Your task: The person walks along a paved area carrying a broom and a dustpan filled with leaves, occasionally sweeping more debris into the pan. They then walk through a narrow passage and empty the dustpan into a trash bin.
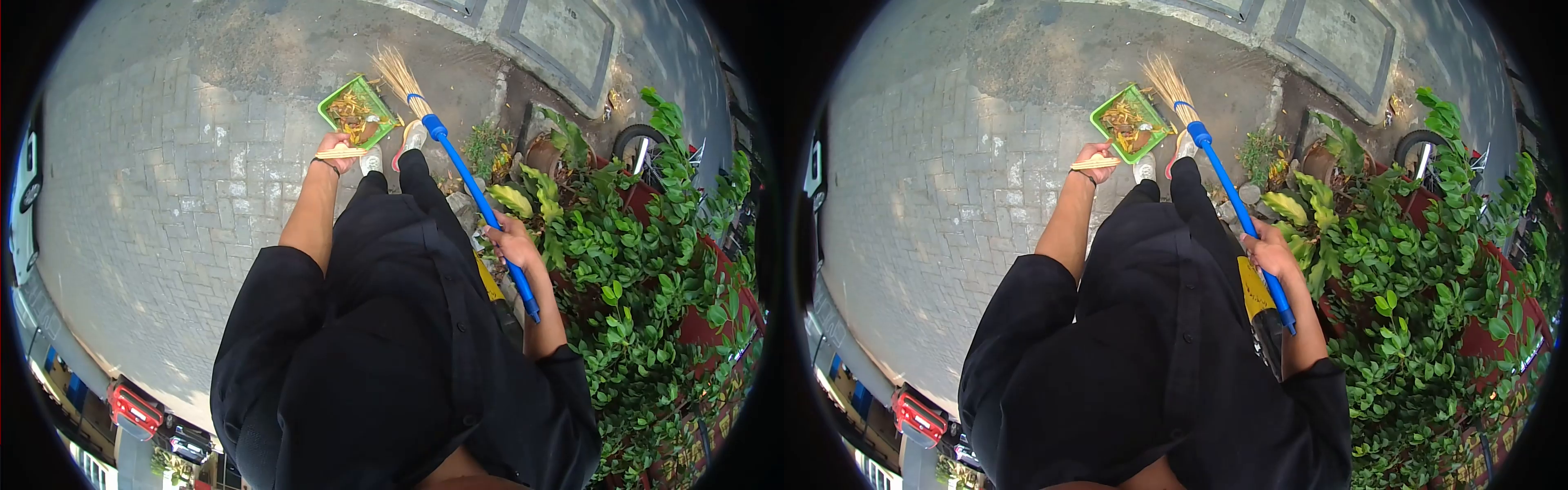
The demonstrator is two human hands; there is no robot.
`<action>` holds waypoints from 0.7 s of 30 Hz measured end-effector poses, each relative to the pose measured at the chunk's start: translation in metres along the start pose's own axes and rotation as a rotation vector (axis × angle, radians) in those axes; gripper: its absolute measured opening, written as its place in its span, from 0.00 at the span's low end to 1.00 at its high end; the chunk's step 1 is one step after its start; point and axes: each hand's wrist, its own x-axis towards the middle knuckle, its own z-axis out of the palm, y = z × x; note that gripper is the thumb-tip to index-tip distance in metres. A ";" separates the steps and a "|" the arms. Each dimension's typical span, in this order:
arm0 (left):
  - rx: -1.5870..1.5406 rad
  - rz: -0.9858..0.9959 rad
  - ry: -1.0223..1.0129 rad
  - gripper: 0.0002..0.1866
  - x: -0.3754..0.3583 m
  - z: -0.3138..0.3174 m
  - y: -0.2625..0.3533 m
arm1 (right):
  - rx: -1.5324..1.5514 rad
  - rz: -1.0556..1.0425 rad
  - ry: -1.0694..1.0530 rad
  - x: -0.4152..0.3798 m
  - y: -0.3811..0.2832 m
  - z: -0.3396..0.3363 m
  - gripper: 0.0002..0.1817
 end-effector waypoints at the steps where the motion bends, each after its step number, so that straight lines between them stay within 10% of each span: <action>1: -0.014 -0.020 -0.044 0.12 0.015 -0.020 0.002 | -0.057 -0.007 0.041 0.004 -0.001 -0.002 0.25; 7: -0.078 0.029 0.127 0.05 -0.045 -0.004 -0.004 | -0.733 -0.199 0.329 0.112 0.015 0.007 0.23; 21: -0.199 0.045 0.056 0.06 -0.033 -0.035 0.001 | -0.626 -0.140 -0.050 -0.009 -0.036 0.052 0.22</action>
